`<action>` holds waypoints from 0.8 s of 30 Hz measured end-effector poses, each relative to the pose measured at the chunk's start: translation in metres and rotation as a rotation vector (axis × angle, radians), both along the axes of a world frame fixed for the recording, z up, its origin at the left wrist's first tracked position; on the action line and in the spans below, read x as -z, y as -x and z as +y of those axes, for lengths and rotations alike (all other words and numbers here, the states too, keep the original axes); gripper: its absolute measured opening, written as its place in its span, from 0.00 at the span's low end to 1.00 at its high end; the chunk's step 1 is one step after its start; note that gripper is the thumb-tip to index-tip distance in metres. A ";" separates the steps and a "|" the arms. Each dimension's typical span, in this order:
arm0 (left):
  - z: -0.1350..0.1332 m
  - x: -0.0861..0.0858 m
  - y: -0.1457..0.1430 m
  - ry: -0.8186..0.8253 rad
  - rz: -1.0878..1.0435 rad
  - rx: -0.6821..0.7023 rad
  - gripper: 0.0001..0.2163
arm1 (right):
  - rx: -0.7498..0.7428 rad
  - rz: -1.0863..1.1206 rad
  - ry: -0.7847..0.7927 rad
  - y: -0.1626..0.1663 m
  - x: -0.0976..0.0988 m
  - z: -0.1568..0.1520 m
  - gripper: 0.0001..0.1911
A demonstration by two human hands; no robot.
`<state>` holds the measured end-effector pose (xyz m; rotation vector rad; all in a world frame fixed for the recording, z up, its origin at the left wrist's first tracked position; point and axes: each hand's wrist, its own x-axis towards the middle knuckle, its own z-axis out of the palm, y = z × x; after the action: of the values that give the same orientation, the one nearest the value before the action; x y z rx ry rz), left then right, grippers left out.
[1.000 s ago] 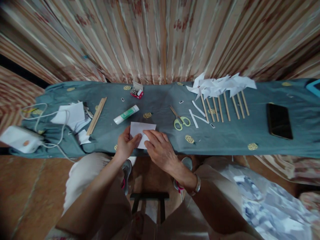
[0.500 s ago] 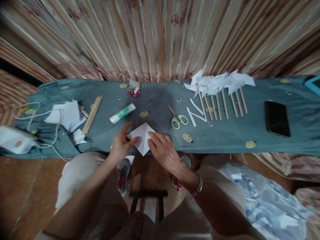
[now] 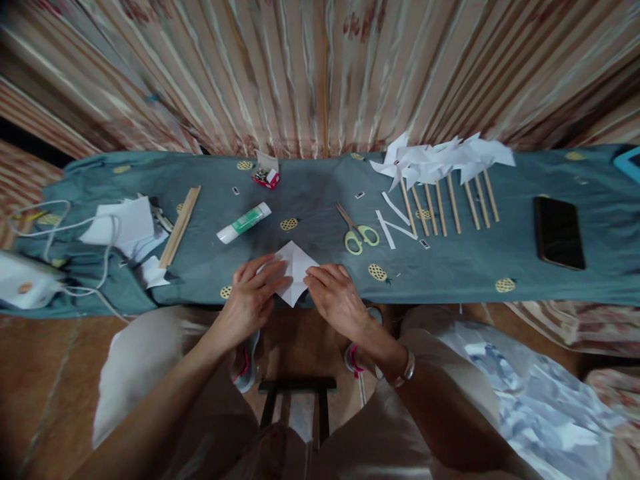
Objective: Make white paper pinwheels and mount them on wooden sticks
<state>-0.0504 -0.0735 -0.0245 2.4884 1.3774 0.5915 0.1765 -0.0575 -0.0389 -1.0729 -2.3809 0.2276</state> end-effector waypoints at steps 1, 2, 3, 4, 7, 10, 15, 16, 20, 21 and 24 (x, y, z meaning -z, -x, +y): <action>0.000 -0.001 0.000 0.005 -0.001 -0.003 0.17 | 0.010 0.022 0.025 0.000 0.000 0.001 0.12; 0.000 -0.002 0.001 0.010 -0.006 -0.013 0.15 | 0.022 0.047 0.052 0.000 0.000 0.002 0.11; 0.000 -0.003 0.001 0.017 -0.015 -0.028 0.13 | 0.035 0.076 0.082 0.000 -0.001 0.003 0.11; 0.001 -0.003 0.001 0.025 -0.026 -0.047 0.11 | 0.045 0.108 0.114 0.001 -0.001 0.004 0.11; 0.004 -0.001 0.003 0.054 -0.069 -0.119 0.10 | 0.063 0.197 0.208 0.003 -0.002 0.010 0.12; 0.008 0.002 0.003 0.074 -0.126 -0.192 0.10 | 0.097 0.250 0.259 0.007 -0.001 0.015 0.11; 0.011 0.006 0.001 0.105 -0.173 -0.267 0.09 | 0.224 0.290 0.281 0.013 0.001 0.019 0.07; 0.011 0.007 0.001 0.101 -0.178 -0.273 0.09 | 0.243 0.298 0.280 0.014 0.001 0.020 0.07; 0.014 0.008 0.000 0.103 -0.207 -0.306 0.10 | 0.275 0.327 0.275 0.016 0.001 0.023 0.06; 0.015 0.008 0.000 0.110 -0.218 -0.319 0.10 | 0.277 0.329 0.275 0.016 0.001 0.023 0.06; 0.016 0.007 -0.001 0.130 -0.240 -0.358 0.11 | 0.291 0.320 0.270 0.017 0.003 0.026 0.07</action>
<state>-0.0497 -0.0572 -0.0316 2.0064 1.7117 0.8118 0.1600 -0.0319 -0.0415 -1.3755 -1.9203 0.5811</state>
